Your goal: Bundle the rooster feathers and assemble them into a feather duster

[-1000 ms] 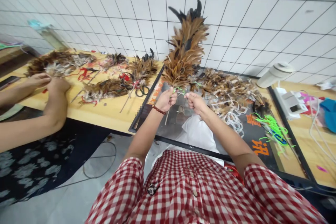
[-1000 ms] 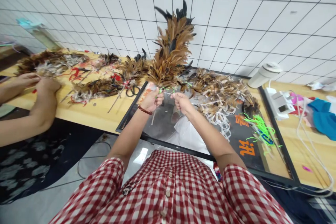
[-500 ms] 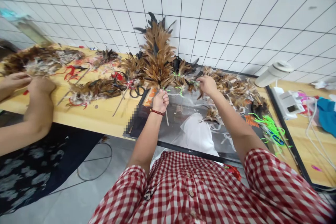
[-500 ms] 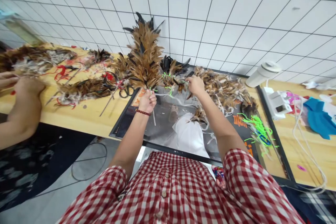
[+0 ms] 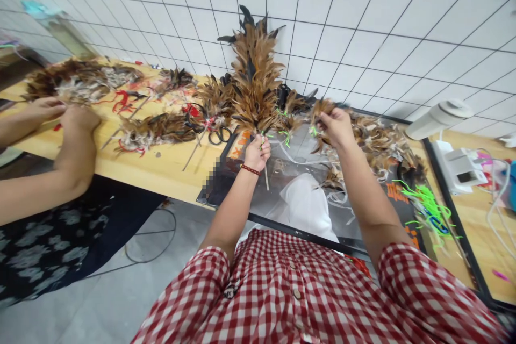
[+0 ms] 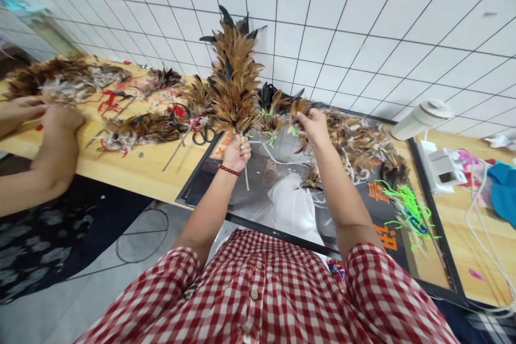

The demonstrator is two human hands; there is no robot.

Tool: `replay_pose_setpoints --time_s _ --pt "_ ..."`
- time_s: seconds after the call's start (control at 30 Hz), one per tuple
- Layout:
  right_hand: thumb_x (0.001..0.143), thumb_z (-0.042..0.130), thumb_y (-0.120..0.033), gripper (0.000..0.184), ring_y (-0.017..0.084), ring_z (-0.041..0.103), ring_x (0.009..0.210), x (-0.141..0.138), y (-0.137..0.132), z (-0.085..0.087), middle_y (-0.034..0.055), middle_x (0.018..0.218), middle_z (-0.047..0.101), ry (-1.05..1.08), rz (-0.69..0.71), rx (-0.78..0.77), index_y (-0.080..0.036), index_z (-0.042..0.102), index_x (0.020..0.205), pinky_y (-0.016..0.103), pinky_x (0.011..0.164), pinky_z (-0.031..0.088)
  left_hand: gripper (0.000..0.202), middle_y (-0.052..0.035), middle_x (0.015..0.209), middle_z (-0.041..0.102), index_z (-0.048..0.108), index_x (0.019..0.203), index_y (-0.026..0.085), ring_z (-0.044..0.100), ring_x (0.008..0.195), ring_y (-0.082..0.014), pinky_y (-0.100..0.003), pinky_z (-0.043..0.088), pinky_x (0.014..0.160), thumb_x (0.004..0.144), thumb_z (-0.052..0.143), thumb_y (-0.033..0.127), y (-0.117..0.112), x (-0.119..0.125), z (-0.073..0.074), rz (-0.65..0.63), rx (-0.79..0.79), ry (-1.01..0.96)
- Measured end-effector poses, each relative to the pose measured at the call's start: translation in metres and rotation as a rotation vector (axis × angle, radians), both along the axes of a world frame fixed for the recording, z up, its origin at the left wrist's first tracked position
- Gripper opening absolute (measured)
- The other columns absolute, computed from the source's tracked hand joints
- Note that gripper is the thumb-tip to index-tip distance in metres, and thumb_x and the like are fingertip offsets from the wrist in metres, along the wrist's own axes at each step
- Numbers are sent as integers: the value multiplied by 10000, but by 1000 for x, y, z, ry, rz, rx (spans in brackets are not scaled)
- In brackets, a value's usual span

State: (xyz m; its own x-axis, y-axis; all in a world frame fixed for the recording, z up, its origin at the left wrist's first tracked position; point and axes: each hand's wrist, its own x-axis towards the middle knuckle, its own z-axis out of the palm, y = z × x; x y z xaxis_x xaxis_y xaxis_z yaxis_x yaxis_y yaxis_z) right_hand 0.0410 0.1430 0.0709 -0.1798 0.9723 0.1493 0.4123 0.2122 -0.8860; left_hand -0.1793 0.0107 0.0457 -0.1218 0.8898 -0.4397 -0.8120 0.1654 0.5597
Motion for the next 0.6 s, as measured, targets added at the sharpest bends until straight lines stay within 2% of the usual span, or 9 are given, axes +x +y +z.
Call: replay_pose_setpoints --time_s 0.07,0.13,0.17,0.23,0.3,0.43,0.5,0.6 --pt "670 819 -610 465 203 654 708 -26 -27 -3 53 760 701 302 129 -263 -217 626 827 345 661 535 416 85 530 352 513 787 150 225 359 -14 -124 141 361 1111 351 355 1 4 -1 -24 -6 2" --pt "489 938 -594 577 154 635 620 -56 -53 -8 14 681 678 454 238 -390 -213 615 778 294 594 530 422 81 516 362 500 773 153 238 351 -14 -125 138 362 1111 346 355 3 9 -2 -21 -30 34" --pt "445 965 -573 594 139 630 597 -71 -64 -11 -3 651 666 494 251 -412 -212 611 758 274 574 529 426 79 506 359 489 761 157 245 347 -15 -125 142 364 1109 347 355 3 11 -3 -15 -47 55" --pt "447 984 -525 572 123 637 578 -94 -76 -17 -31 608 640 533 211 -409 -214 589 720 246 548 531 436 76 494 355 470 736 164 252 344 -18 -130 144 366 1105 357 367 4 14 -5 -20 -67 83" --pt "507 977 -465 535 122 653 581 -108 -78 -23 -54 572 600 543 128 -382 -221 533 679 229 534 529 465 73 498 361 480 731 164 237 347 -17 -134 134 365 1097 369 428 4 15 -7 -59 -46 77" --pt "619 922 -409 516 128 656 588 -115 -72 -34 -74 545 546 538 18 -324 -238 436 651 236 545 530 565 66 528 390 525 757 157 225 358 -12 -131 116 355 1038 401 631 2 13 -9 -137 42 94" --pt "644 894 -406 487 127 638 588 -115 -70 -38 -72 561 548 532 0 -301 -240 437 652 256 571 539 459 75 548 402 530 783 158 245 367 -6 -120 123 364 1020 538 551 1 14 -11 -145 82 153" --pt "651 865 -416 438 137 622 610 -114 -69 -43 -51 611 587 526 -11 -315 -241 464 667 293 616 553 255 85 570 426 526 832 165 283 382 -4 -111 141 384 1003 637 318 -2 16 -11 -123 93 247"
